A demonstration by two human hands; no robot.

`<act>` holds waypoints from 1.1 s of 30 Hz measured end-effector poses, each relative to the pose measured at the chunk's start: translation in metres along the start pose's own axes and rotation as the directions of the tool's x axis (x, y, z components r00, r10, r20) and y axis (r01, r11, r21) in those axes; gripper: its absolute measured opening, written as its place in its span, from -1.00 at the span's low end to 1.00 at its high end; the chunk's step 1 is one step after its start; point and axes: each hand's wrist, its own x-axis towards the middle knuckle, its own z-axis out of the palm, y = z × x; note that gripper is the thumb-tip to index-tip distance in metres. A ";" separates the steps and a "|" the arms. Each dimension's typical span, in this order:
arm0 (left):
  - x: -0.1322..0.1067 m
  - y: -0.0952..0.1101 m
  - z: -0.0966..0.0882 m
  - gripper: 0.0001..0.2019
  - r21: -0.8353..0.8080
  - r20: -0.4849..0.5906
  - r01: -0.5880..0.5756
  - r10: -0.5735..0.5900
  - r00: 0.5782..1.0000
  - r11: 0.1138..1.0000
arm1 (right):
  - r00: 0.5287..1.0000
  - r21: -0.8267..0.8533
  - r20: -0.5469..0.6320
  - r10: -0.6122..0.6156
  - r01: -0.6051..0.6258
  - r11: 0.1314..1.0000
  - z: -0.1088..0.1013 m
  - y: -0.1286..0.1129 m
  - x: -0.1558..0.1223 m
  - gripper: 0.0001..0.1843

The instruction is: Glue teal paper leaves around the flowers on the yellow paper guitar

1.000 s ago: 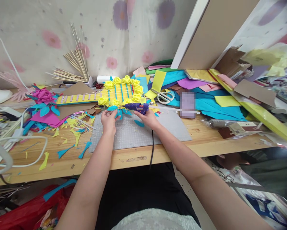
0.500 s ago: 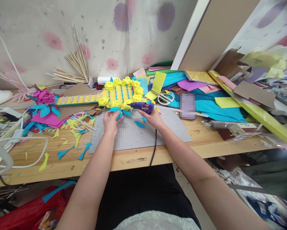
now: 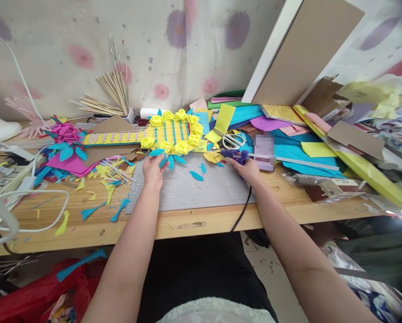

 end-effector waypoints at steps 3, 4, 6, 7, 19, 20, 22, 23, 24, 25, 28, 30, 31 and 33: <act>0.006 0.006 -0.005 -0.82 -0.015 -0.044 -0.008 0.007 0.999 1.000 | 0.999 -0.063 -0.001 -0.045 0.045 0.997 0.007 -0.005 0.003 -0.45; 0.009 0.009 -0.008 -0.83 -0.024 -0.066 -0.017 0.015 0.998 1.000 | 0.999 -0.099 0.009 -0.044 0.045 0.994 0.008 -0.007 0.004 -0.44; 0.016 0.014 -0.014 -0.85 -0.035 -0.110 -0.039 0.035 0.993 0.999 | 0.999 -0.168 0.037 -0.035 0.041 0.985 0.007 -0.011 0.005 -0.41; 0.020 0.016 -0.017 -0.86 -0.033 -0.127 -0.052 0.047 0.991 0.998 | 0.998 -0.194 0.049 -0.030 0.039 0.980 0.006 -0.012 0.005 -0.39; 0.037 0.033 -0.037 -0.85 -0.009 -0.121 0.109 -0.109 0.987 0.994 | 0.997 -0.507 -0.005 -0.080 0.066 0.859 -0.030 -0.012 -0.032 -0.53; 0.038 0.034 -0.038 -0.85 -0.042 -0.115 0.150 -0.154 0.981 0.988 | 0.997 -0.522 0.071 -0.043 0.074 0.850 -0.034 -0.018 -0.037 -0.58; 0.038 0.035 -0.039 -0.86 -0.124 -0.095 0.216 -0.229 0.969 0.968 | 0.970 -0.484 0.243 -0.012 0.132 0.865 -0.034 -0.037 -0.048 -0.62; 0.037 0.035 -0.038 -0.87 -0.166 -0.080 0.234 -0.250 0.965 0.958 | 0.946 -0.411 0.317 -0.069 0.203 0.889 -0.029 -0.050 -0.051 -0.62; 0.037 0.034 -0.038 -0.88 -0.204 -0.066 0.242 -0.260 0.963 0.948 | 0.914 -0.305 0.378 -0.150 0.276 0.912 -0.019 -0.064 -0.054 -0.63; 0.036 0.033 -0.036 -0.89 -0.235 -0.053 0.243 -0.262 0.964 0.941 | 0.881 -0.179 0.413 -0.230 0.327 0.928 -0.005 -0.081 -0.056 -0.65; 0.032 0.028 -0.031 -0.90 -0.260 -0.039 0.222 -0.240 0.970 0.940 | 0.789 0.270 0.421 -0.447 0.361 0.892 0.054 -0.131 -0.055 -0.76; 0.031 0.025 -0.028 -0.90 -0.231 -0.048 0.225 -0.242 0.969 0.947 | 0.812 0.510 0.389 -0.435 0.204 0.836 0.097 -0.162 -0.051 -0.82; 0.030 0.024 -0.027 -0.90 -0.212 -0.054 0.227 -0.243 0.968 0.951 | 0.840 0.580 0.383 -0.385 0.105 0.808 0.116 -0.175 -0.049 -0.83; 0.031 0.022 -0.025 -0.88 -0.180 -0.069 0.222 -0.237 0.969 0.958 | 0.880 0.660 0.382 -0.282 -0.046 0.750 0.147 -0.194 -0.046 -0.83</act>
